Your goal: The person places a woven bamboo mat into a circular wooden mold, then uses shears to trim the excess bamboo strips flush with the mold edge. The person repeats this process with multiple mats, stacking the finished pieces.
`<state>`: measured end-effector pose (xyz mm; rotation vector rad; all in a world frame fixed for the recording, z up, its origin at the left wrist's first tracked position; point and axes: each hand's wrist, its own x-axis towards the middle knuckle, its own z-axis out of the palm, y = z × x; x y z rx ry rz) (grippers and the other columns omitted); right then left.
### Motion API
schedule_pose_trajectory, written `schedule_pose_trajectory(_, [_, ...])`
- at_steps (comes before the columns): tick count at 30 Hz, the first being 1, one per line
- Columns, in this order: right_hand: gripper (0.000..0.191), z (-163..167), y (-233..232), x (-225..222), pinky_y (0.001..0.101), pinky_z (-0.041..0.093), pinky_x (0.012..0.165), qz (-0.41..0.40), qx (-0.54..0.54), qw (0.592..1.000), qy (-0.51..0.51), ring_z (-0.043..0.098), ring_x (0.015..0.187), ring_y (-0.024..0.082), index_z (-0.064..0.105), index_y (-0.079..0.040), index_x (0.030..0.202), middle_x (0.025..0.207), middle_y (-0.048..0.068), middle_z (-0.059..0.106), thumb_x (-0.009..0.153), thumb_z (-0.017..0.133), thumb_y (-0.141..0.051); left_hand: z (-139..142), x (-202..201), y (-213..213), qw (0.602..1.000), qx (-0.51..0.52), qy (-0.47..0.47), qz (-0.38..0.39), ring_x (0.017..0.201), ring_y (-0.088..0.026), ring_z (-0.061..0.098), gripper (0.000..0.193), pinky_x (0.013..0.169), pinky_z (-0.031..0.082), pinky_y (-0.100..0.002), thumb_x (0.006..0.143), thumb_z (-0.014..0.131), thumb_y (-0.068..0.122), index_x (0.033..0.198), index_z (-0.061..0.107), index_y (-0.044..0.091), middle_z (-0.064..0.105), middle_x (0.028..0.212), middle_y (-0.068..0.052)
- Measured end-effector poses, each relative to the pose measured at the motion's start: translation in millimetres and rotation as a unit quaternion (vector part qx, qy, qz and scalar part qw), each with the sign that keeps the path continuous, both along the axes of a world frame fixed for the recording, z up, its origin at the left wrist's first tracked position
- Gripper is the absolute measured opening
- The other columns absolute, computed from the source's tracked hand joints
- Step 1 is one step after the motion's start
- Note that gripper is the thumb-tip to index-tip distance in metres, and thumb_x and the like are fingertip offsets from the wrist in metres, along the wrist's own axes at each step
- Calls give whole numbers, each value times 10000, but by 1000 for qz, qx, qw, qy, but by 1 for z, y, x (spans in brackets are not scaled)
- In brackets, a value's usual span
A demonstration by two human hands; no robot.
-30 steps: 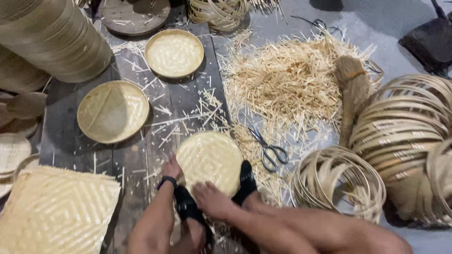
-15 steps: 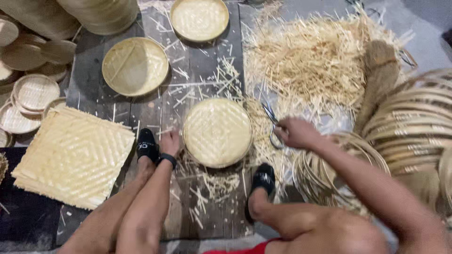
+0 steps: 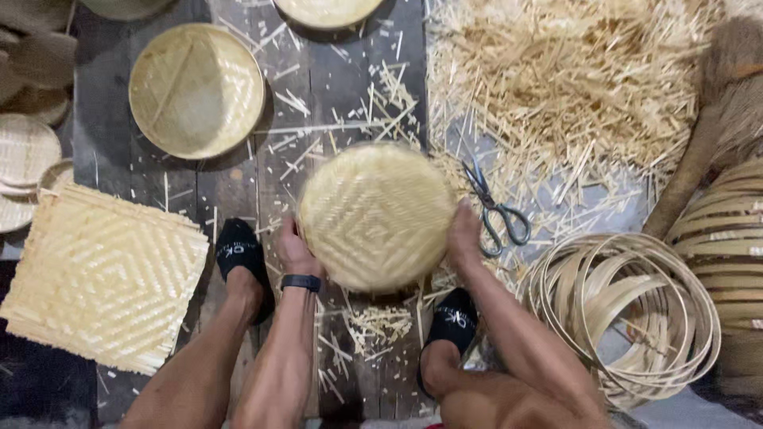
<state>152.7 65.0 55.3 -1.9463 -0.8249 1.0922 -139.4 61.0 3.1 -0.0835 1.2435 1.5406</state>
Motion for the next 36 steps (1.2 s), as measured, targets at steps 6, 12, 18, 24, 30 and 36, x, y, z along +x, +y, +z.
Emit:
schedule_pose_trajectory(6, [660,5,-11,53,442,524,954,-4,-17,885,465,629,1077,312,632,-10,1280,1178,166,677,1064,353,-567,22,-32,-3,978,50,-134,-154,1027,-279,708,729,961,563,-427,964,421,603,1247,566,-53,696,1141,-174])
schedule_pose_trajectory(12, [542,-46,-44,45,461,521,1062,-28,3,918,396,622,1223,306,574,-15,1339,1286,161,656,1034,484,-455,-26,-22,-24,965,-95,99,-222,1166,-379,568,803,1058,447,-510,984,473,632,1503,477,19,577,1389,-250])
schedule_pose_trajectory(18, [557,-27,-16,16,517,460,1035,349,185,856,-335,607,1173,332,599,-69,1323,1166,188,675,871,717,-371,-24,68,-72,648,-215,666,-302,1489,-487,261,999,1176,188,-645,947,590,697,1632,274,43,305,1623,-265])
schedule_pose_trajectory(24, [794,0,40,-34,463,446,1026,596,268,625,-427,577,1190,317,495,-154,1532,1281,146,642,785,765,-149,-24,125,-85,629,-279,633,-356,1475,-375,346,950,1276,238,-548,715,722,321,1561,349,106,354,1626,-128])
schedule_pose_trajectory(30, [742,-1,-2,-20,485,386,913,535,209,715,-399,567,1093,283,497,-259,1548,1228,135,631,861,755,-149,-20,69,-90,641,-27,675,-364,1518,-274,429,732,1384,256,-496,874,585,97,1590,480,203,440,1724,-50])
schedule_pose_trajectory(36, [731,-10,-11,-11,497,369,876,442,209,786,-378,563,1080,328,526,-218,1498,1113,161,625,812,779,-204,6,135,-91,674,-38,707,-212,1457,-461,243,903,1196,184,-635,682,746,139,1506,384,74,368,1565,-203])
